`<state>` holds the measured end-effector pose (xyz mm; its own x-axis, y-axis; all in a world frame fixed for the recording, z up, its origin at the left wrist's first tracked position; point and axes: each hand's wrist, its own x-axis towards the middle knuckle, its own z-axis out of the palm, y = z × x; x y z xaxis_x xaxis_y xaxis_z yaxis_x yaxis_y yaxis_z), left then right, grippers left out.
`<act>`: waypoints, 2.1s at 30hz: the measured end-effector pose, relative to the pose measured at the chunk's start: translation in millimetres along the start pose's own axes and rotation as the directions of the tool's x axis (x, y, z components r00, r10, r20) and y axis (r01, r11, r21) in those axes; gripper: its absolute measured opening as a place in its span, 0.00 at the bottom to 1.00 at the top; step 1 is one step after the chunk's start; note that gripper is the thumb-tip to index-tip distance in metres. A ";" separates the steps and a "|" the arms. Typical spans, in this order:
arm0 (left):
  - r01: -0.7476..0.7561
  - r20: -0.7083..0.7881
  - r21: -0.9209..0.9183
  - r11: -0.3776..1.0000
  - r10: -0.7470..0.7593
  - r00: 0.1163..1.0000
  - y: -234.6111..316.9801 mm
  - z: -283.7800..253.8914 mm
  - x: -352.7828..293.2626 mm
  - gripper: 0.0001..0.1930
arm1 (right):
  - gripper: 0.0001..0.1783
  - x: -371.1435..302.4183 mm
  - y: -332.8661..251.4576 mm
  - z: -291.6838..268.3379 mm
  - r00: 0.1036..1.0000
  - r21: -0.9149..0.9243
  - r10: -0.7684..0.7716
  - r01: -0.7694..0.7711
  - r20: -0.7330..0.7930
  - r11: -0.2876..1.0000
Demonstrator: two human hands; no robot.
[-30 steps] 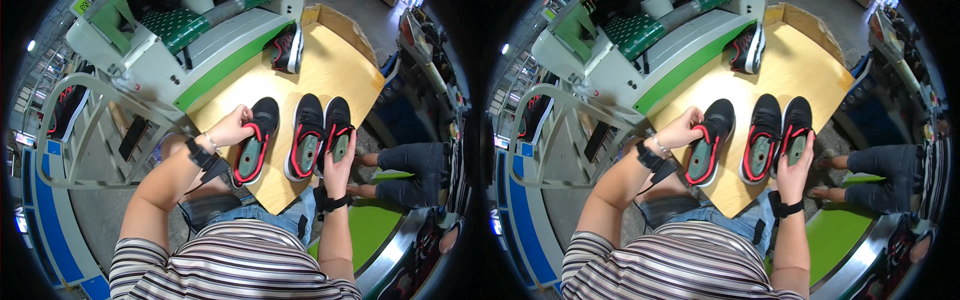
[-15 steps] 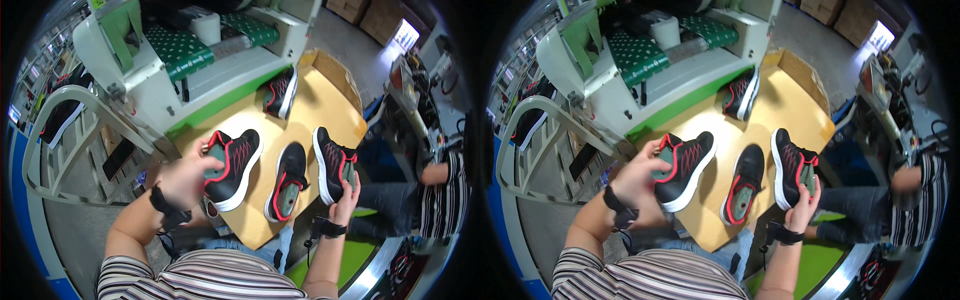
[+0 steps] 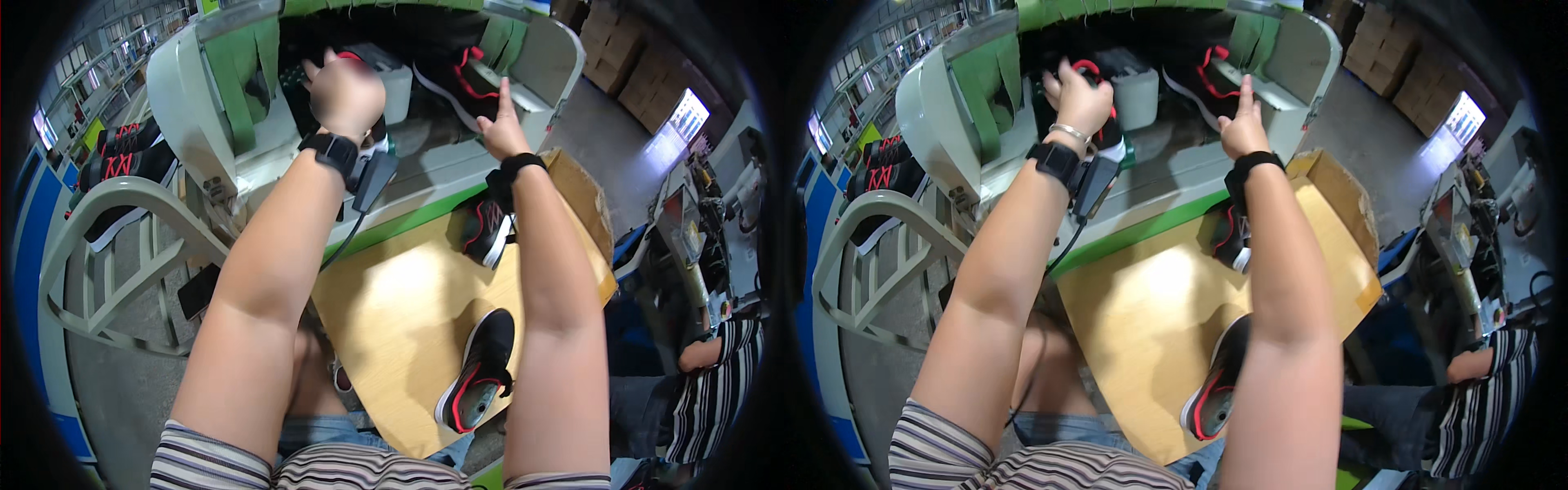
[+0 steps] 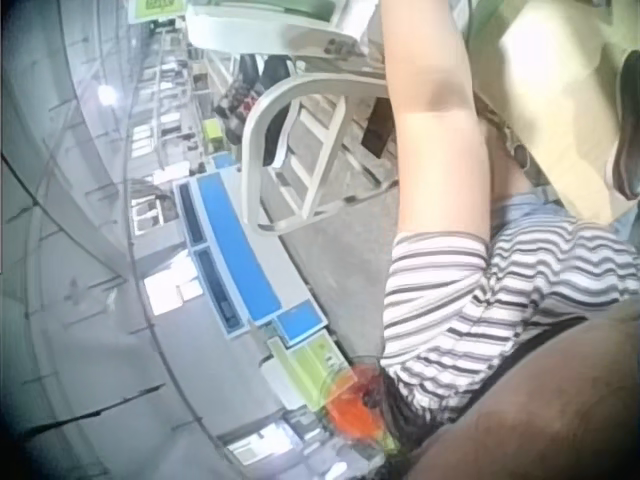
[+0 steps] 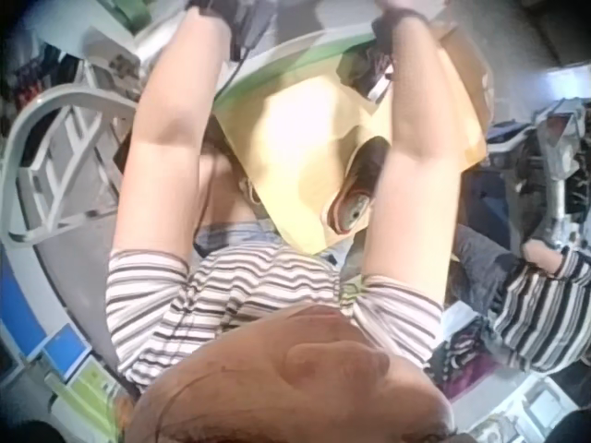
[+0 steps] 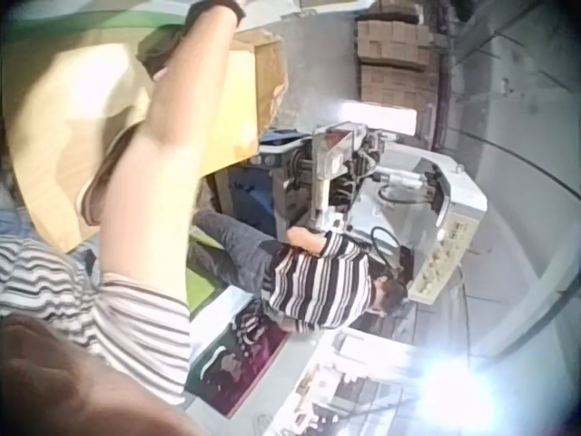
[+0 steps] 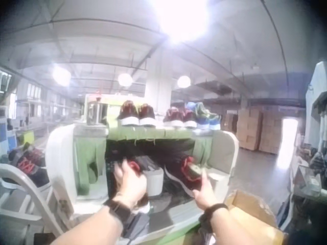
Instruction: The recorder is inspecting and organizing shoes at a factory workstation, checking laces and placing them on a conveyor rack.
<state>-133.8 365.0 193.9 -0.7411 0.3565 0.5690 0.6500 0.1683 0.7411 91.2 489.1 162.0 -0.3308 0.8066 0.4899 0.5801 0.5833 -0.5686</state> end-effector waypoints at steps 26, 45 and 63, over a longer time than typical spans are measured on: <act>-0.625 0.825 -0.186 0.758 0.466 0.320 -113.3 -239.4 -272.3 0.54 | 0.42 -457.9 -87.0 -85.7 0.924 0.084 0.372 -0.379 0.087 0.922; -0.153 0.746 -0.515 0.843 0.529 0.404 -74.8 -162.1 -266.9 0.18 | 0.47 -467.6 -75.2 -75.5 0.934 0.105 0.353 -0.346 -0.049 0.932; -0.039 0.809 -0.560 0.828 0.556 0.190 -63.1 -201.4 -251.9 0.10 | 0.46 -469.6 -73.7 -74.6 0.931 0.126 0.358 -0.349 -0.065 0.929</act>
<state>-22.1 79.4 75.6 0.3569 0.9050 0.2317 0.4727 -0.3889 0.7908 259.3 60.2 23.1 -0.0516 0.9540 0.2955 0.5606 0.2725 -0.7820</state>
